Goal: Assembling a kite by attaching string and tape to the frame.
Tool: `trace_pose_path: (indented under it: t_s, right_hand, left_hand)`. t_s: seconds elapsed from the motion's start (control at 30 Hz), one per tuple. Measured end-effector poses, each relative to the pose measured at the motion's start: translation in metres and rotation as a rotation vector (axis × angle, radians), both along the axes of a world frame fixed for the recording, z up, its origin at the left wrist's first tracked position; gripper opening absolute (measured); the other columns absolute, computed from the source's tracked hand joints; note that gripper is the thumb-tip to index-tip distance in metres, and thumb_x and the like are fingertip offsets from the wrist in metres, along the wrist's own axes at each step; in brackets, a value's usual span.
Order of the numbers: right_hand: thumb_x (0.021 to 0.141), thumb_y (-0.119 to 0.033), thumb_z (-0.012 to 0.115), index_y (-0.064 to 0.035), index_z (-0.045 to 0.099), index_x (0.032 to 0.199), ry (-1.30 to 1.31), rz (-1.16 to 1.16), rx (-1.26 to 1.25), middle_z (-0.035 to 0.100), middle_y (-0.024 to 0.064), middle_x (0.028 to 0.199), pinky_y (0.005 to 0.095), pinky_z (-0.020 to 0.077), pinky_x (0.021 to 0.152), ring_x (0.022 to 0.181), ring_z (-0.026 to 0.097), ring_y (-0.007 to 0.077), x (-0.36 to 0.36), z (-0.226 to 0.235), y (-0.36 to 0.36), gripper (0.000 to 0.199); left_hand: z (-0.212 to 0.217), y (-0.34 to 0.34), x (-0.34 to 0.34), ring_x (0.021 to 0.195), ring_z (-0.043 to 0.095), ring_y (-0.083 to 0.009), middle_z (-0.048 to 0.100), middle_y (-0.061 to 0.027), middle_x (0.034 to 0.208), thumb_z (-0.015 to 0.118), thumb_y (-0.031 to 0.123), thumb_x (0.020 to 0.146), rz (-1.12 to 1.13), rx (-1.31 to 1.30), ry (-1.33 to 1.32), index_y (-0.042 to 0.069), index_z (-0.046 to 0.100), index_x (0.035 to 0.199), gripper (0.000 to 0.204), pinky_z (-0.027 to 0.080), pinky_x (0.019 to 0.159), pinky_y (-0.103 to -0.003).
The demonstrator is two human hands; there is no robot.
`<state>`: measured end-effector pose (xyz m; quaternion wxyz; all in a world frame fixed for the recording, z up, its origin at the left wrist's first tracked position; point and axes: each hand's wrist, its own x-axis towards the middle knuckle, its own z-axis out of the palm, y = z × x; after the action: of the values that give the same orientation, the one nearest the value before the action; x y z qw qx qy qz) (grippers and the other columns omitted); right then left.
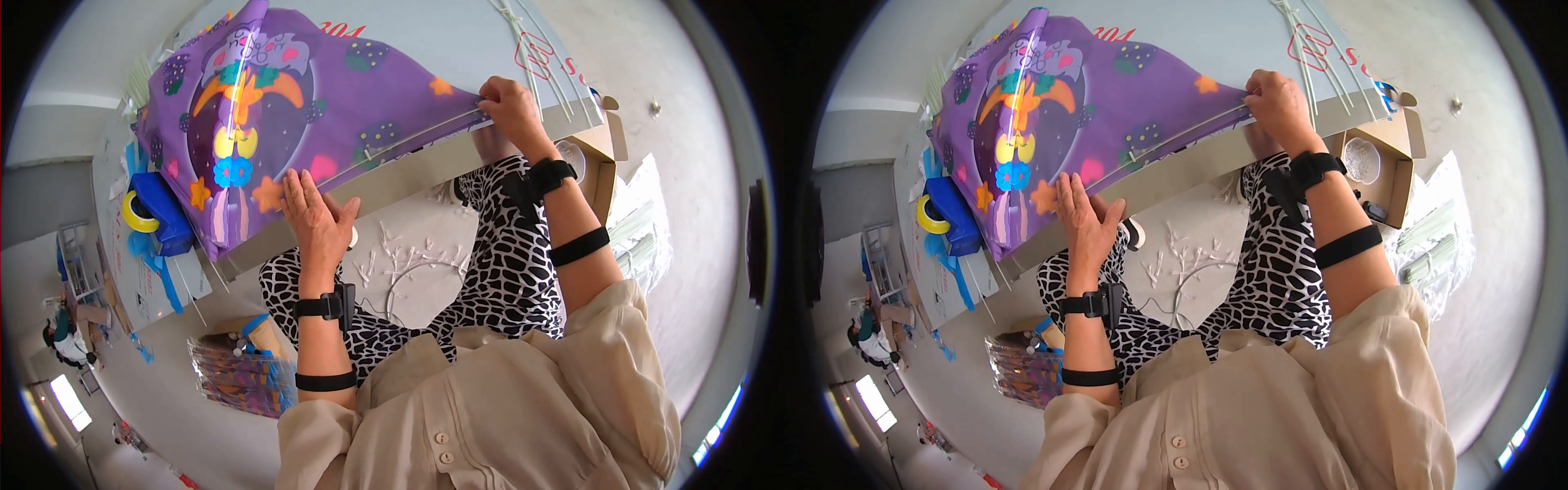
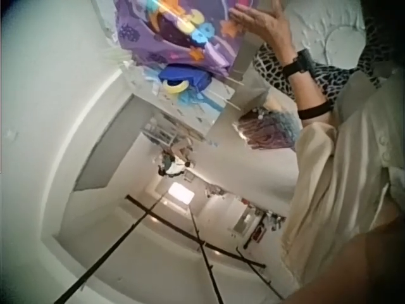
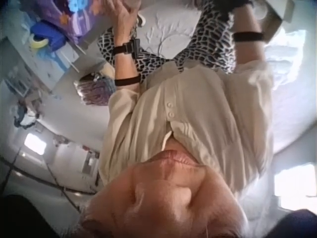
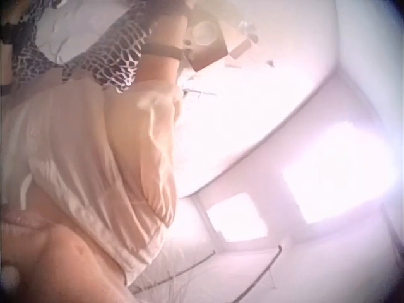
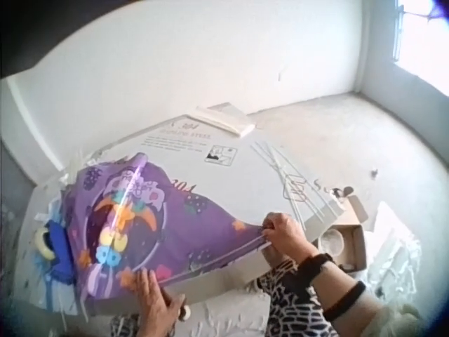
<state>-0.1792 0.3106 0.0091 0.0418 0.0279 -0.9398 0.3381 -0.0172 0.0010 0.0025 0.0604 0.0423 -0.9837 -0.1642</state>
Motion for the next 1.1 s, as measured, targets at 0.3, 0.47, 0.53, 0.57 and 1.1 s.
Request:
trace_pose_path:
  t_s: [0.3, 0.47, 0.53, 0.57, 1.1]
  right_hand:
    - [0.069, -0.012, 0.066, -0.0013, 0.065, 0.076, -0.119, 0.012, -0.072, 0.063, 0.0130, 0.068, 0.0325, 0.0492, 0.061, 0.063, 0.062, 0.0248, -0.009, 0.033, 0.001, 0.013]
    - [0.079, -0.008, 0.064, 0.0008, 0.062, 0.078, -0.348, -0.060, -0.822, 0.057, 0.0022, 0.063, 0.0205, 0.0396, 0.044, 0.050, 0.051, 0.0079, -0.008, 0.052, 0.000, 0.009]
    - [0.082, -0.007, 0.062, 0.0002, 0.061, 0.085, -0.422, -0.058, -0.999, 0.057, 0.0028, 0.067, 0.0200, 0.0396, 0.046, 0.054, 0.051, 0.0075, -0.007, 0.054, -0.003, 0.008]
    - [0.082, -0.007, 0.062, 0.0002, 0.061, 0.085, -0.419, -0.043, -1.004, 0.057, 0.0028, 0.067, 0.0200, 0.0396, 0.046, 0.054, 0.051, 0.0075, -0.005, 0.053, -0.004, 0.008]
    - [0.078, -0.011, 0.064, -0.0006, 0.065, 0.079, -0.028, -0.364, -0.295, 0.063, 0.0073, 0.067, 0.0285, 0.0473, 0.057, 0.059, 0.058, 0.0144, 0.008, -0.005, 0.072, 0.010]
  left_hand:
    - [0.008, -0.014, -0.001, 0.132, 0.027, -0.0421, 0.029, -0.0275, 0.142, 0.071, 0.024, 0.076, -0.035, 0.151, 0.061, -0.005, 0.036, 0.133, 0.073, 0.024, 0.109, -0.049]
    - [0.023, -0.022, -0.005, 0.121, 0.044, -0.0394, 0.047, -0.0255, 0.127, 0.070, 0.012, 0.075, -0.020, 0.044, 0.111, -0.006, 0.044, 0.126, 0.060, 0.034, 0.102, -0.044]
    - [0.028, -0.032, -0.008, 0.101, 0.056, -0.0371, 0.060, -0.0203, 0.103, 0.067, 0.008, 0.076, -0.011, -0.186, 0.271, -0.006, 0.056, 0.105, 0.034, 0.044, 0.088, -0.044]
    - [0.029, -0.040, -0.010, 0.101, 0.056, -0.0371, 0.060, -0.0203, 0.103, 0.067, 0.008, 0.076, -0.001, -0.195, 0.279, -0.006, 0.056, 0.105, 0.034, 0.044, 0.088, -0.044]
    - [0.027, -0.229, -0.058, 0.055, 0.046, -0.0315, 0.053, -0.0222, 0.062, 0.065, 0.017, 0.081, 0.693, 0.171, 0.372, -0.008, 0.053, 0.070, 0.030, 0.041, 0.057, -0.041]
